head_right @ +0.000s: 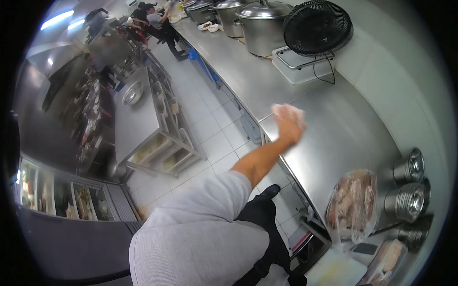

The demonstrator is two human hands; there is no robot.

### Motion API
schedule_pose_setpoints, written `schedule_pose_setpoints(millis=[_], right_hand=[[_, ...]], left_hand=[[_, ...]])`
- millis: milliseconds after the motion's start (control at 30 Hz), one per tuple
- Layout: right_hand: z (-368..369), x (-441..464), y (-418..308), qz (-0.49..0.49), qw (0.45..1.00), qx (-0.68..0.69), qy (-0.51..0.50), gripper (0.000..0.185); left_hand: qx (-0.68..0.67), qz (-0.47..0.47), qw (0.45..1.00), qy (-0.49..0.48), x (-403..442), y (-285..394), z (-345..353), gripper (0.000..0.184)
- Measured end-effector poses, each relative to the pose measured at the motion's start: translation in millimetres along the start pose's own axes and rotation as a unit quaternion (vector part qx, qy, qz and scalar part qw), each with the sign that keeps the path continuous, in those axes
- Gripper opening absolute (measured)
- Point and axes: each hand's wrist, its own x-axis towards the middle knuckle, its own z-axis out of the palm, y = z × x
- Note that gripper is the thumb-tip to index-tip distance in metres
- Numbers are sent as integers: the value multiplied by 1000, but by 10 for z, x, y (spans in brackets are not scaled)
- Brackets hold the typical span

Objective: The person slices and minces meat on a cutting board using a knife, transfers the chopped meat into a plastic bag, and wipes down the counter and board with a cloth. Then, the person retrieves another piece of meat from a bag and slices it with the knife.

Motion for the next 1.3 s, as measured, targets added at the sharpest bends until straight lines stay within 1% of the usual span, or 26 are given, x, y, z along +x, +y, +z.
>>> schedule_pose_setpoints(millis=[33,67,100,133,200,233,300,333,367,400,433,467,500,567,600,667,733,833,900,933,1000,1067,1133,1167,1233,1300], right_hand=[[217,-49,-217,160,980,-85,80,19],[391,-24,-266,137,982,-106,76,18],[574,3,-318,125,982,-120,79,18],[769,52,-357,111,982,-132,80,18],[846,186,-104,99,989,-105,41,24],[738,284,181,92,993,-74,7,28],[417,536,941,97,991,30,-85,37],[620,494,675,109,992,-47,-45,46],[826,450,415,126,984,-123,-8,55],[1133,381,35,149,969,-194,28,63],[1322,278,-354,156,954,-251,46,59],[1308,180,-456,80,977,-197,8,58],[1310,104,-582,127,964,-228,43,56],[1436,-28,-868,149,979,-128,55,50],[1333,-103,-899,145,979,-130,68,50],[1294,-123,-862,134,981,-117,73,49],[1169,-199,-816,131,980,-125,83,53],[1188,-190,-827,140,980,-115,87,56],[1232,-176,-799,150,978,-113,93,56],[1261,-187,-773,150,979,-104,89,56],[1326,-136,-738,146,983,-86,76,56],[1467,-76,-734,139,986,-69,68,55],[1515,-68,-729,141,987,-61,55,54],[1509,-71,-711,142,987,-61,52,54],[1451,-108,-666,147,985,-69,59,54],[1383,-161,-624,156,981,-87,81,53]], left_hand=[[-44,128,991,0,43,72,454,81],[-132,216,967,2,-121,344,680,74],[-235,263,925,-144,-413,683,266,64],[-262,349,898,-58,-690,913,948,55],[-264,415,838,-235,-1218,1057,376,68],[-218,445,842,-215,-1490,1074,681,75],[-176,355,871,-290,-1309,864,251,75],[-153,312,878,-330,-1175,687,-33,74],[-168,264,903,-295,-964,408,-176,71],[-74,368,925,-53,-821,-59,103,62],[-86,322,943,-29,-505,-474,124,61],[-61,273,960,-3,-77,-818,49,61],[-16,219,975,26,313,-1052,61,60],[67,59,993,76,1054,-1299,69,59],[80,-21,993,85,1311,-1269,70,58],[72,-69,992,81,1562,-857,185,58],[44,-35,995,83,1604,-267,449,57],[-45,118,988,85,1320,856,1032,56],[-100,284,953,17,759,1539,1378,55],[-60,368,924,-80,467,1745,1464,60],[-86,388,903,-164,-176,1902,1304,63],[-87,402,888,-207,-622,1625,891,64],[-42,375,914,-146,-756,1076,610,65],[13,317,939,-130,-627,881,297,67],[4,250,966,-62,-42,259,297,72],[124,165,978,-19,603,-77,414,82]])
